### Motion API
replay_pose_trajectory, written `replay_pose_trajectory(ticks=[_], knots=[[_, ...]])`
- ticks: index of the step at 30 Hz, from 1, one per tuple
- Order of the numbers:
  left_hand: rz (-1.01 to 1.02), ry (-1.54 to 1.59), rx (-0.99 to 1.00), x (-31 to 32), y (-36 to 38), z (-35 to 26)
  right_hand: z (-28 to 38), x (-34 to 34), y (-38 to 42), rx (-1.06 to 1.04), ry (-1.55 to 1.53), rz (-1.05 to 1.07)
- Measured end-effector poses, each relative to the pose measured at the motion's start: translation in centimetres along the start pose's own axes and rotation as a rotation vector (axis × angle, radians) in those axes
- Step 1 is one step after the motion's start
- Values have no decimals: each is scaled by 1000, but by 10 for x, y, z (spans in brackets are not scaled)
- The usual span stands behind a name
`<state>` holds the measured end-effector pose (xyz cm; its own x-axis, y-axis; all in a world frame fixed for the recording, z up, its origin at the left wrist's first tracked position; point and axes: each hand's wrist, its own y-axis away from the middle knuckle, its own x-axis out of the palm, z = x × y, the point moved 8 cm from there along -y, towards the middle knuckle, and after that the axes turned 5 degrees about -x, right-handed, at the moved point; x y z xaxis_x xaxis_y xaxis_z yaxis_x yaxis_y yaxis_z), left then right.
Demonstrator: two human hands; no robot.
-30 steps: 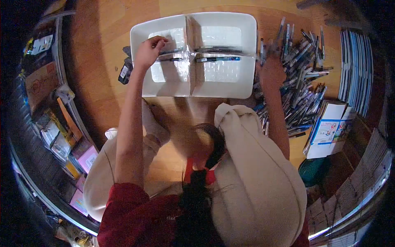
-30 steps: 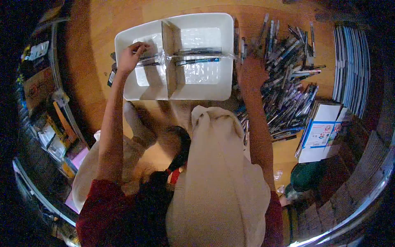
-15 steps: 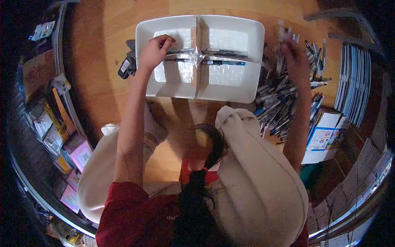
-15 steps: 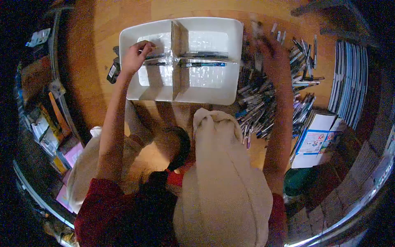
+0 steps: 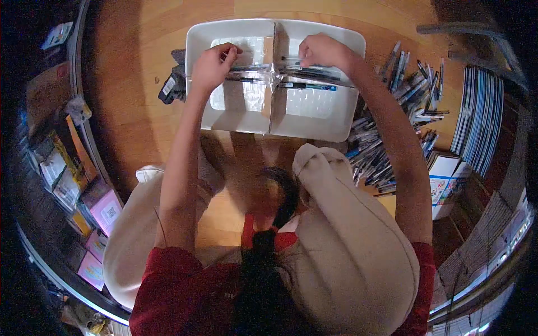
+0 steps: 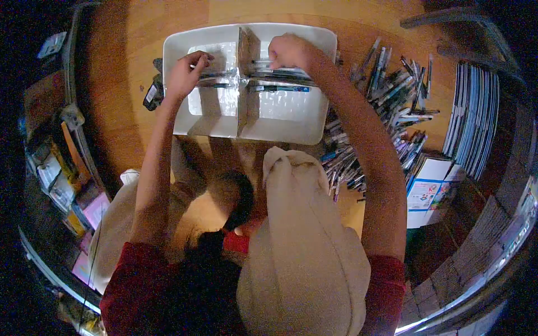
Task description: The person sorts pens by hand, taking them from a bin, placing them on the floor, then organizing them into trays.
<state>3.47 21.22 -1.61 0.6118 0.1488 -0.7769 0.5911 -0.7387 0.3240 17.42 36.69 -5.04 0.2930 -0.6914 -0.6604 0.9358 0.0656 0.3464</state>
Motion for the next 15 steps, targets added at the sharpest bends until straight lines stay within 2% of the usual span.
replay_pose_trajectory(ticks=[7,13,15], knots=[[-52,-1,57,-1,0,-2,6,-8,13,-87,4,-120],[-6,-34,-80,-2,2,0,30,-13,28,-97,87,-233],[-25,-53,-49,-5,3,-5,24,-6,28,-30,77,-198]])
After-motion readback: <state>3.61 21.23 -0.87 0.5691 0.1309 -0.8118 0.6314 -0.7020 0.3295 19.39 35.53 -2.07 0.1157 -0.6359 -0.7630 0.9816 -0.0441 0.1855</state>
